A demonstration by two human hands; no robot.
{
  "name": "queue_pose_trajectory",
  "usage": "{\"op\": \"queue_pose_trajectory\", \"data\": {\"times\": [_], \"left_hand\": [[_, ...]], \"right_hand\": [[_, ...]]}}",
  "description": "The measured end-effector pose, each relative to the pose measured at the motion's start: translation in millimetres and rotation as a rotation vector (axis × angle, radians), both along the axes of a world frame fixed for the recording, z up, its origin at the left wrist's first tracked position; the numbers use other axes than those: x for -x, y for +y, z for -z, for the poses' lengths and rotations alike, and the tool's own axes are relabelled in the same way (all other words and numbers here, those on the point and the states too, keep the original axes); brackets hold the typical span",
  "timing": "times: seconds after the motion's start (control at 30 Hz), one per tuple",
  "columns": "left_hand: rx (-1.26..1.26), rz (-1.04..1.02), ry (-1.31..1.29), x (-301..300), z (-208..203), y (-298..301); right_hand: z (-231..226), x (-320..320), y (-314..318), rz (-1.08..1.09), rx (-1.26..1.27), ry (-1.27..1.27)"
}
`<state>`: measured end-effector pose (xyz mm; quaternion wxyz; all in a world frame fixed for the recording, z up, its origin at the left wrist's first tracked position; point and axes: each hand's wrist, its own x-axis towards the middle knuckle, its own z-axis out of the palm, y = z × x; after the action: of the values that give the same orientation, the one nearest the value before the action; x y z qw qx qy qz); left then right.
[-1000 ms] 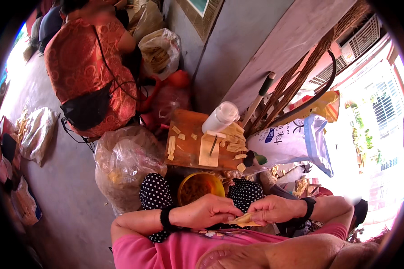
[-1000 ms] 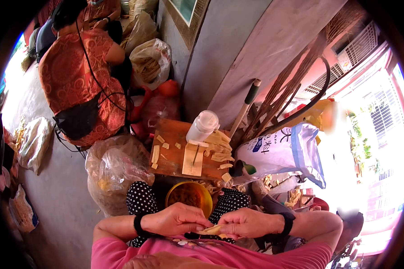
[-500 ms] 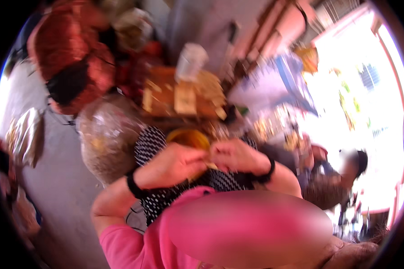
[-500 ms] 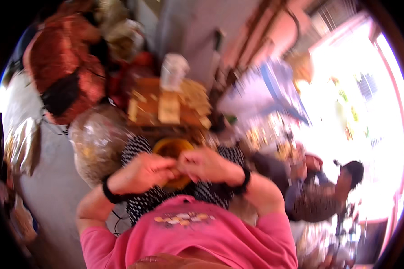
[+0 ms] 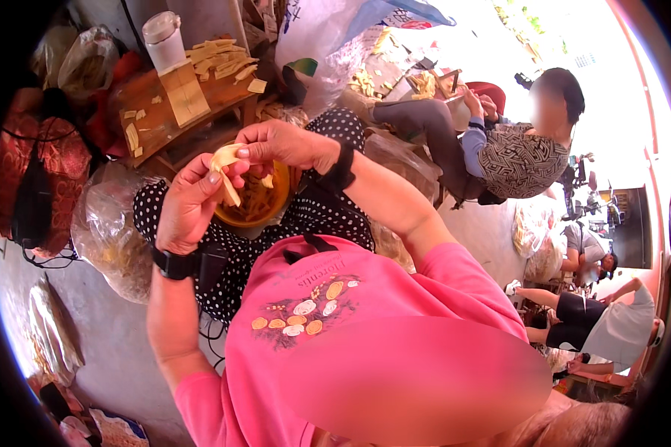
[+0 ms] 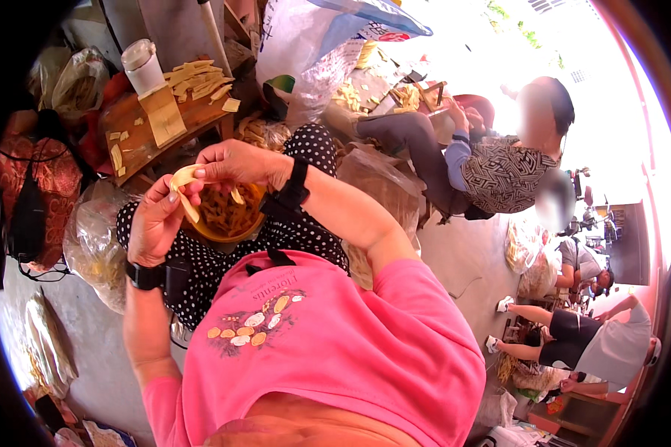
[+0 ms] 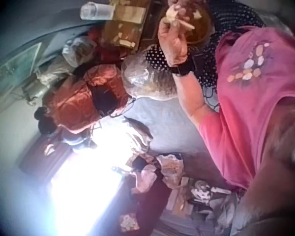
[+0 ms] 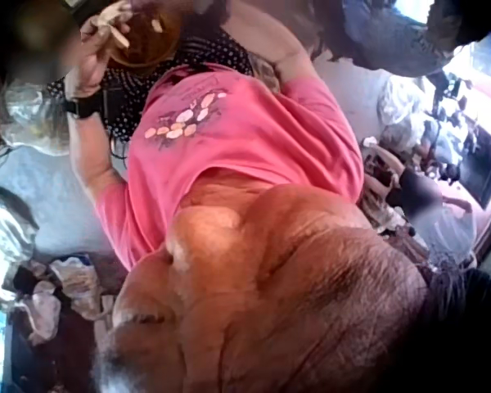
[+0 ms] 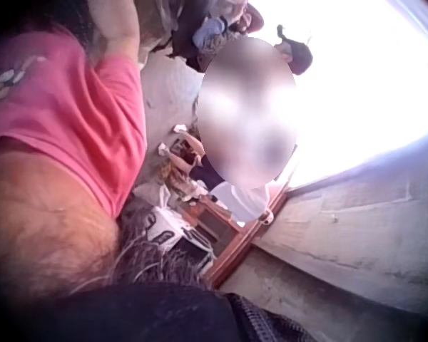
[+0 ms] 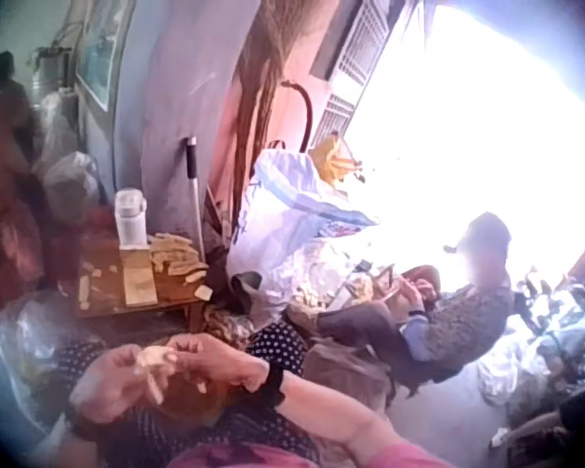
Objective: The person folds and organizes thin strips of plant-based material, handling them one at a time and placing them into a yellow bucket.
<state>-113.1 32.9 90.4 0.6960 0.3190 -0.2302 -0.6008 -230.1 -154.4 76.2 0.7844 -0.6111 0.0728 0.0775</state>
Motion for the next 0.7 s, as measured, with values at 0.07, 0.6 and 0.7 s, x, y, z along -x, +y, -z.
{"op": "queue_pose_trajectory", "data": {"times": [0.07,0.6,0.7], "left_hand": [[0.077,-0.180,-0.014,1,12,1],[-0.066,-0.379,-0.845,-9,37,1],[-0.184,-0.164,-0.481,-12,30,2]], "right_hand": [[4,-6,10,0.037,-0.051,0.007],[11,-21,6,0.264,0.485,-0.031],[12,-20,-2,0.249,0.670,-0.168]]}}
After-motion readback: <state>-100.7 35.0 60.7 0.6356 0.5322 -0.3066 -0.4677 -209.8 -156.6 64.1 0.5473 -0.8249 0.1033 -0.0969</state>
